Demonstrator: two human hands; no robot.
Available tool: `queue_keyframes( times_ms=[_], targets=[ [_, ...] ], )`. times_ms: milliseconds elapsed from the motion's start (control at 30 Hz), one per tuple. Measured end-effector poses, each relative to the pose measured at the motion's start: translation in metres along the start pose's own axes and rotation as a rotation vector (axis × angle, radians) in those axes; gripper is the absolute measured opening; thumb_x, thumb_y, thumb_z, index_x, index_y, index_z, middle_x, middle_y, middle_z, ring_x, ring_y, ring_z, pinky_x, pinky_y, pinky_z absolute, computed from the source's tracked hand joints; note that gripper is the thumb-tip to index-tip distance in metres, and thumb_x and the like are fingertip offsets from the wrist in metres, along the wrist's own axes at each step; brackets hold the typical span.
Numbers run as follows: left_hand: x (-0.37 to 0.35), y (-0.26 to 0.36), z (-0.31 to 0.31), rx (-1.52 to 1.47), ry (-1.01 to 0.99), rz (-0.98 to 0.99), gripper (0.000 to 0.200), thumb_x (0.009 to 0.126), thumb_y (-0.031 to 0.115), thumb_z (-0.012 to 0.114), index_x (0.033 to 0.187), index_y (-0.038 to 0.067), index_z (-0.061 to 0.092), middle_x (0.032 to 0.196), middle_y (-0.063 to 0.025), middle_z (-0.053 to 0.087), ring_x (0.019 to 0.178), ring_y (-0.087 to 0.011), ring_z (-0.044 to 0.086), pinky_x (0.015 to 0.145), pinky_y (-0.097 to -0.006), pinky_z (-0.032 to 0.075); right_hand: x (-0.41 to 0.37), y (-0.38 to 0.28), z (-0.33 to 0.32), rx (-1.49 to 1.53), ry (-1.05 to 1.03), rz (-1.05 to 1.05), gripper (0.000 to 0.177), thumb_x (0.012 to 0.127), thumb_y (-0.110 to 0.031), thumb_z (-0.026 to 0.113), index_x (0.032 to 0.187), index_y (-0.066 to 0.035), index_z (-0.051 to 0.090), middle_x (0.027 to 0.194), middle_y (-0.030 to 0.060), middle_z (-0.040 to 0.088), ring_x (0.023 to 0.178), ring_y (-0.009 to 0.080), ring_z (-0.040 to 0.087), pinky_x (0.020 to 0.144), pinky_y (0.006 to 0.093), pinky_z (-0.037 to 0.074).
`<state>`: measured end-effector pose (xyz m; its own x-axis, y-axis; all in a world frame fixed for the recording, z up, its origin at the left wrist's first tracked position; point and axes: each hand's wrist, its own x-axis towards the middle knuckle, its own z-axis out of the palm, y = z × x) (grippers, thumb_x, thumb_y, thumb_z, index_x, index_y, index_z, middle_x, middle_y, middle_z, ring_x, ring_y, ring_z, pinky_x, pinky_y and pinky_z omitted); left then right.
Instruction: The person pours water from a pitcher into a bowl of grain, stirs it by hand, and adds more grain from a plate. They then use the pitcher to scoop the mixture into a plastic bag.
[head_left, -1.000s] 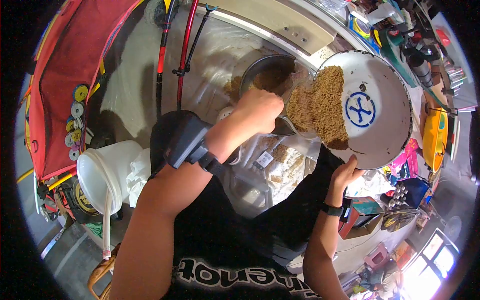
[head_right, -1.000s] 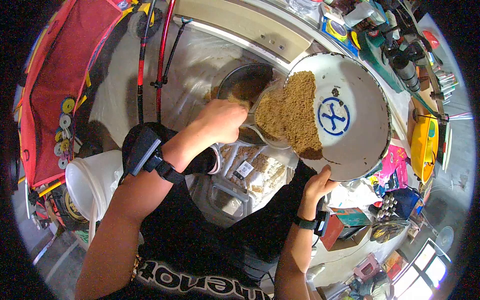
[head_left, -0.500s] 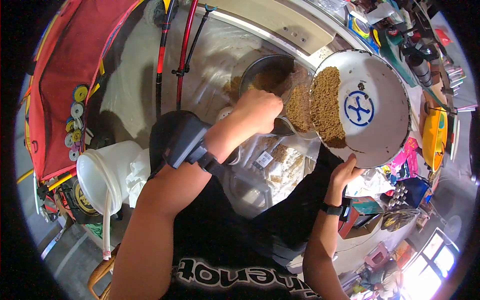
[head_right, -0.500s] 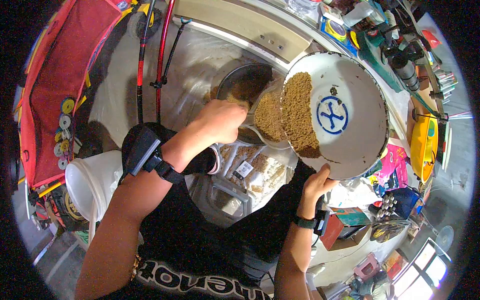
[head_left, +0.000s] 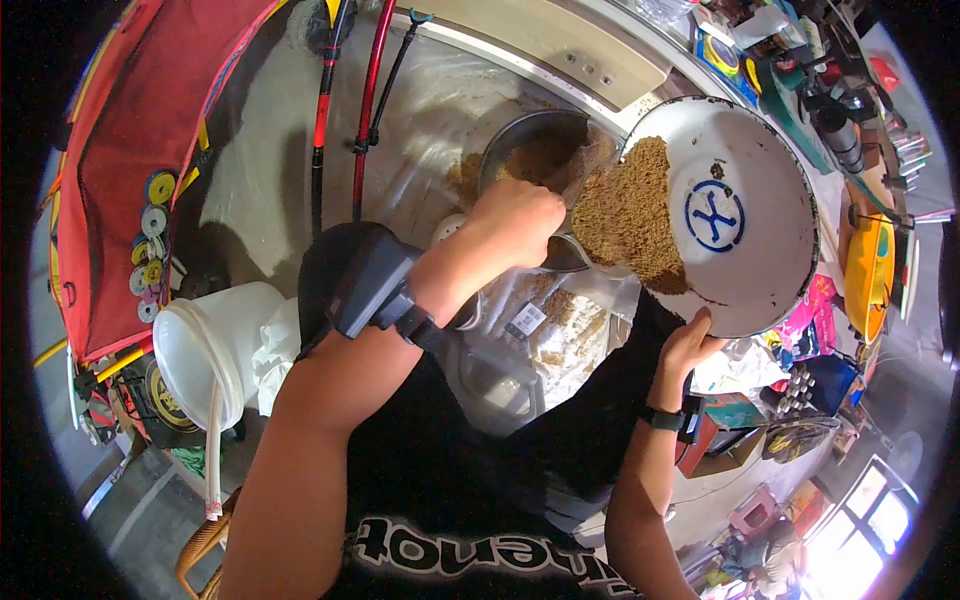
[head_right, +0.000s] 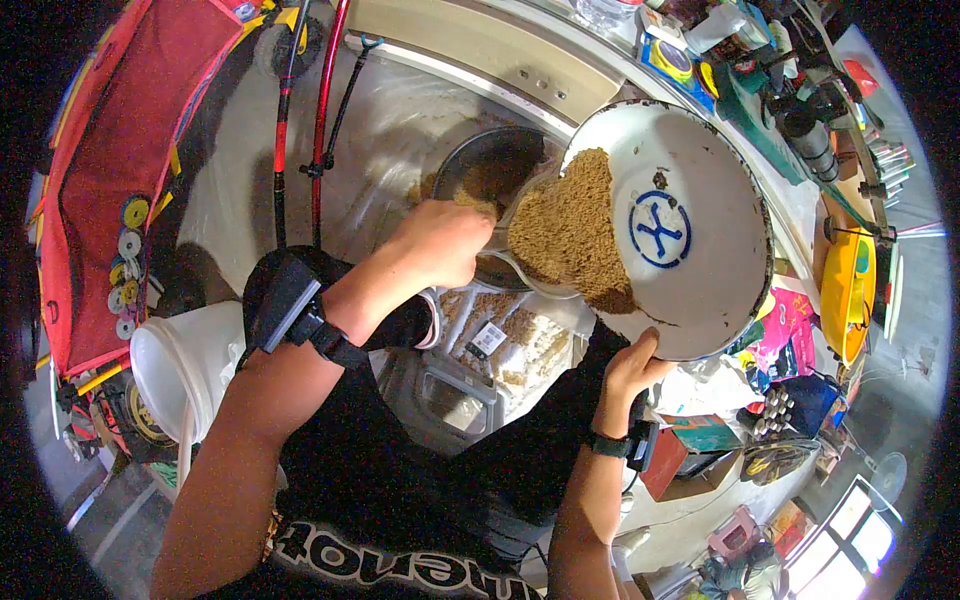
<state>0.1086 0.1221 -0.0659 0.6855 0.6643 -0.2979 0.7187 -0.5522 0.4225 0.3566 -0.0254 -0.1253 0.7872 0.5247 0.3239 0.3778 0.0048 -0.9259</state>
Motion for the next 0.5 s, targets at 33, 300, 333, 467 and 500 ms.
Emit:
queue_keyframes(
  times_ms=[33, 300, 333, 467, 500],
  targets=[
    [0.0000, -0.0005, 0.0006, 0.003, 0.007, 0.009, 0.014, 0.062, 0.004, 0.059, 0.075, -0.001, 0.064, 0.078, -0.0198, 0.065, 0.077, -0.0353, 0.065, 0.067, -0.0442, 0.052, 0.0002, 0.0010, -0.0011, 0.000, -0.009, 0.010, 0.023, 0.082, -0.002, 0.047, 0.103, 0.008, 0.050, 0.097, 0.0097, 0.054, 0.084, 0.0164, 0.048, 0.075, 0.0296, 0.042],
    [0.0006, 0.0017, -0.0041, -0.006, -0.012, 0.001, 0.014, 0.062, 0.004, 0.060, 0.074, -0.002, 0.065, 0.077, -0.0197, 0.065, 0.076, -0.0355, 0.065, 0.066, -0.0440, 0.052, 0.0006, 0.0030, -0.0056, -0.115, -0.090, -0.071, 0.027, 0.083, -0.001, 0.046, 0.107, 0.010, 0.048, 0.102, 0.0127, 0.054, 0.089, 0.0187, 0.050, 0.078, 0.0310, 0.042],
    [0.0012, 0.0011, -0.0039, -0.009, -0.016, -0.007, 0.014, 0.062, 0.004, 0.060, 0.073, -0.002, 0.065, 0.077, -0.0197, 0.065, 0.076, -0.0356, 0.065, 0.066, -0.0441, 0.052, -0.0003, 0.0033, -0.0044, -0.103, -0.094, -0.063, 0.029, 0.083, -0.001, 0.046, 0.110, 0.010, 0.047, 0.104, 0.0144, 0.054, 0.091, 0.0197, 0.050, 0.080, 0.0313, 0.042],
    [0.0011, 0.0001, -0.0022, -0.005, 0.009, 0.003, 0.013, 0.061, 0.004, 0.060, 0.072, -0.002, 0.065, 0.076, -0.0199, 0.064, 0.076, -0.0356, 0.064, 0.066, -0.0441, 0.052, -0.0039, 0.0032, -0.0030, -0.043, -0.120, -0.090, 0.033, 0.085, -0.001, 0.044, 0.115, 0.013, 0.043, 0.110, 0.0184, 0.052, 0.098, 0.0223, 0.051, 0.087, 0.0320, 0.042],
    [0.0014, -0.0004, -0.0020, 0.000, -0.001, 0.003, 0.013, 0.061, 0.004, 0.060, 0.072, -0.002, 0.065, 0.076, -0.0199, 0.064, 0.076, -0.0357, 0.064, 0.066, -0.0441, 0.052, -0.0040, 0.0039, -0.0032, -0.043, -0.120, -0.090, 0.033, 0.085, -0.001, 0.044, 0.115, 0.013, 0.043, 0.110, 0.0184, 0.052, 0.098, 0.0223, 0.051, 0.087, 0.0320, 0.042]
  ],
)
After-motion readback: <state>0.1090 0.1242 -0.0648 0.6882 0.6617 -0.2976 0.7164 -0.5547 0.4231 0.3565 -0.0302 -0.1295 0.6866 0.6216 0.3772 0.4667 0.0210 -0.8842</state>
